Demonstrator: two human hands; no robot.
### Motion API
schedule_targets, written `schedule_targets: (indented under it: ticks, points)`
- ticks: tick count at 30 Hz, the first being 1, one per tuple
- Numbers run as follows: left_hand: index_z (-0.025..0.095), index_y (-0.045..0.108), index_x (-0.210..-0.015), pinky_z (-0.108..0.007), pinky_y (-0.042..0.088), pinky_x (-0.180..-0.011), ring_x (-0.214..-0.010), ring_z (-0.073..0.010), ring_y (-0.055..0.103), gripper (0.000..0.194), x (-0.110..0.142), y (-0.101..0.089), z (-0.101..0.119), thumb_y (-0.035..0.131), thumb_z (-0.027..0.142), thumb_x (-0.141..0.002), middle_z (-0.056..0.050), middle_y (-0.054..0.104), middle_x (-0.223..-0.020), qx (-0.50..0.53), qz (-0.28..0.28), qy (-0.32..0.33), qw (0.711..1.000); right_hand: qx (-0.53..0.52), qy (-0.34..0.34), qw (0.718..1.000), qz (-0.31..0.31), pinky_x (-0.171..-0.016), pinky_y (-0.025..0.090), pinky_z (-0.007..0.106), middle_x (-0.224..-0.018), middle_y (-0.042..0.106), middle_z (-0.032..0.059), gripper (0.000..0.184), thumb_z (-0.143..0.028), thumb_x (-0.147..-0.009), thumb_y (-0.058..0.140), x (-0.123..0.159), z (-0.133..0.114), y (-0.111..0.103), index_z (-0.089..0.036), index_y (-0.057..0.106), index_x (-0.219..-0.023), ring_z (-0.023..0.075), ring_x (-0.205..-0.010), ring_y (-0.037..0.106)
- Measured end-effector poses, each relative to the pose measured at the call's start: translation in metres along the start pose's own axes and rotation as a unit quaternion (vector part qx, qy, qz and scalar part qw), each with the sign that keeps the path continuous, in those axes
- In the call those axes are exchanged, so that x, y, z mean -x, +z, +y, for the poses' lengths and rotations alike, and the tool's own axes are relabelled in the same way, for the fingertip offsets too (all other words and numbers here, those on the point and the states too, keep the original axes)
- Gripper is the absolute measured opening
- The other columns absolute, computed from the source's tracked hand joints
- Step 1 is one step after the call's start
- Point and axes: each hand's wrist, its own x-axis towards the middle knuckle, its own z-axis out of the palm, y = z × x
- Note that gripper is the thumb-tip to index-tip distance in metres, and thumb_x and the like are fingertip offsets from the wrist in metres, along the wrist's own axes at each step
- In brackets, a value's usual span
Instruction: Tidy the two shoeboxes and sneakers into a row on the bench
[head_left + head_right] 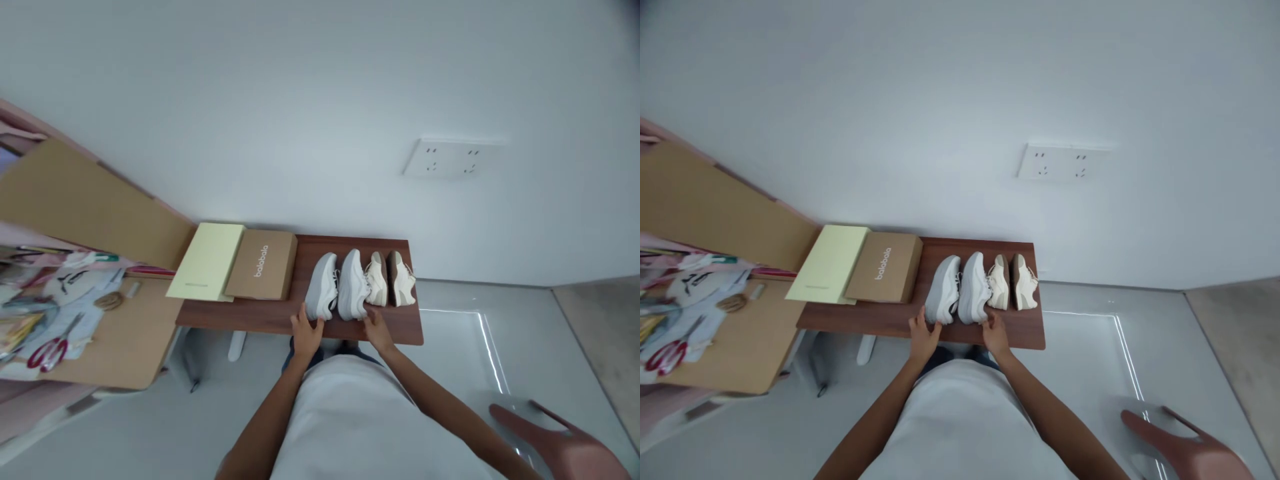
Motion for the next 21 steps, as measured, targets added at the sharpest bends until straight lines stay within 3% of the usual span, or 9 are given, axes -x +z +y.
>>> schedule_targets:
  ticks: [3, 5, 8, 10, 12, 15, 18, 21]
  points:
    - [0.021, 0.056, -0.131, -0.048, 0.031, -0.118, -0.133, -0.0332, 0.049, 0.054, -0.015, -0.022, -0.004, 0.068, 0.026, -0.079, -0.016, 0.056, -0.131, 0.058, -0.005, -0.022, 0.998, 0.054, -0.088, 0.993, 0.06, -0.104, 0.046, 0.047, -0.112, 0.065, 0.0118, 0.034, -0.037, -0.078, 0.062, 0.007, -0.022, -0.002, -0.025, 0.061, -0.109, 0.0302, -0.112, 0.058]
    - [0.022, 0.056, -0.13, -0.048, 0.029, -0.12, -0.136, -0.0318, 0.046, 0.05, -0.032, -0.046, -0.014, 0.065, 0.026, -0.081, -0.015, 0.057, -0.133, 0.077, 0.063, -0.031, 0.995, 0.04, -0.123, 0.991, 0.046, -0.1, 0.048, 0.046, -0.109, 0.065, 0.011, 0.032, -0.039, -0.08, 0.061, 0.015, -0.039, 0.012, -0.025, 0.063, -0.108, 0.0292, -0.104, 0.06]
    - [0.017, 0.05, -0.136, -0.05, 0.027, -0.12, -0.14, -0.0321, 0.04, 0.053, -0.066, -0.097, -0.037, 0.06, 0.027, -0.085, -0.019, 0.053, -0.139, 0.042, 0.202, -0.037, 0.978, 0.017, -0.13, 0.99, -0.056, -0.089, 0.052, 0.042, -0.101, 0.069, 0.007, 0.03, -0.043, -0.082, 0.058, 0.029, -0.061, 0.066, -0.025, 0.065, -0.105, 0.025, -0.09, 0.063]
    - [0.013, 0.049, -0.136, -0.053, 0.028, -0.119, -0.141, -0.0343, 0.04, 0.054, -0.095, -0.133, -0.051, 0.059, 0.026, -0.085, -0.022, 0.053, -0.139, 0.003, 0.24, -0.032, 0.97, 0.025, -0.131, 0.983, -0.128, -0.09, 0.052, 0.042, -0.103, 0.07, 0.0062, 0.03, -0.043, -0.083, 0.057, 0.039, -0.074, 0.121, -0.025, 0.065, -0.106, 0.0246, -0.091, 0.065]
    - [0.011, 0.053, -0.132, -0.052, 0.032, -0.117, -0.137, -0.0348, 0.044, 0.05, -0.125, -0.164, -0.06, 0.058, 0.024, -0.084, -0.022, 0.056, -0.136, -0.016, 0.205, -0.007, 0.979, 0.054, -0.126, 0.979, -0.148, -0.1, 0.049, 0.044, -0.115, 0.07, 0.0106, 0.039, -0.04, -0.081, 0.061, 0.043, -0.087, 0.182, -0.022, 0.064, -0.116, 0.0282, -0.107, 0.065]
    - [0.013, 0.059, -0.123, -0.047, 0.039, -0.113, -0.129, -0.0331, 0.054, 0.043, -0.164, -0.191, -0.062, 0.059, 0.021, -0.081, -0.02, 0.063, -0.126, -0.01, 0.097, 0.021, 0.995, 0.08, -0.104, 0.986, -0.105, -0.116, 0.037, 0.045, -0.14, 0.059, 0.015, 0.057, -0.036, -0.083, 0.063, 0.036, -0.099, 0.256, -0.019, 0.053, -0.137, 0.0306, -0.136, 0.051]
    - [0.013, 0.062, -0.117, -0.045, 0.041, -0.11, -0.128, -0.0338, 0.056, 0.039, -0.189, -0.199, -0.054, 0.061, 0.02, -0.079, -0.02, 0.067, -0.12, -0.019, 0.039, 0.013, 0.999, 0.063, -0.046, 0.993, -0.084, -0.117, 0.036, 0.045, -0.142, 0.058, 0.0174, 0.062, -0.038, -0.088, 0.058, 0.022, -0.1, 0.291, -0.015, 0.047, -0.144, 0.0302, -0.137, 0.051]
    - [0.012, 0.06, -0.123, -0.046, 0.035, -0.114, -0.133, -0.0359, 0.052, 0.044, -0.2, -0.202, -0.048, 0.062, 0.02, -0.08, -0.022, 0.064, -0.129, -0.067, 0.025, -0.001, 0.997, -0.005, -0.027, 0.998, -0.065, -0.115, 0.038, 0.046, -0.136, 0.063, 0.0113, 0.057, -0.047, -0.087, 0.061, 0.013, -0.09, 0.297, -0.024, 0.054, -0.139, 0.0281, -0.136, 0.052]
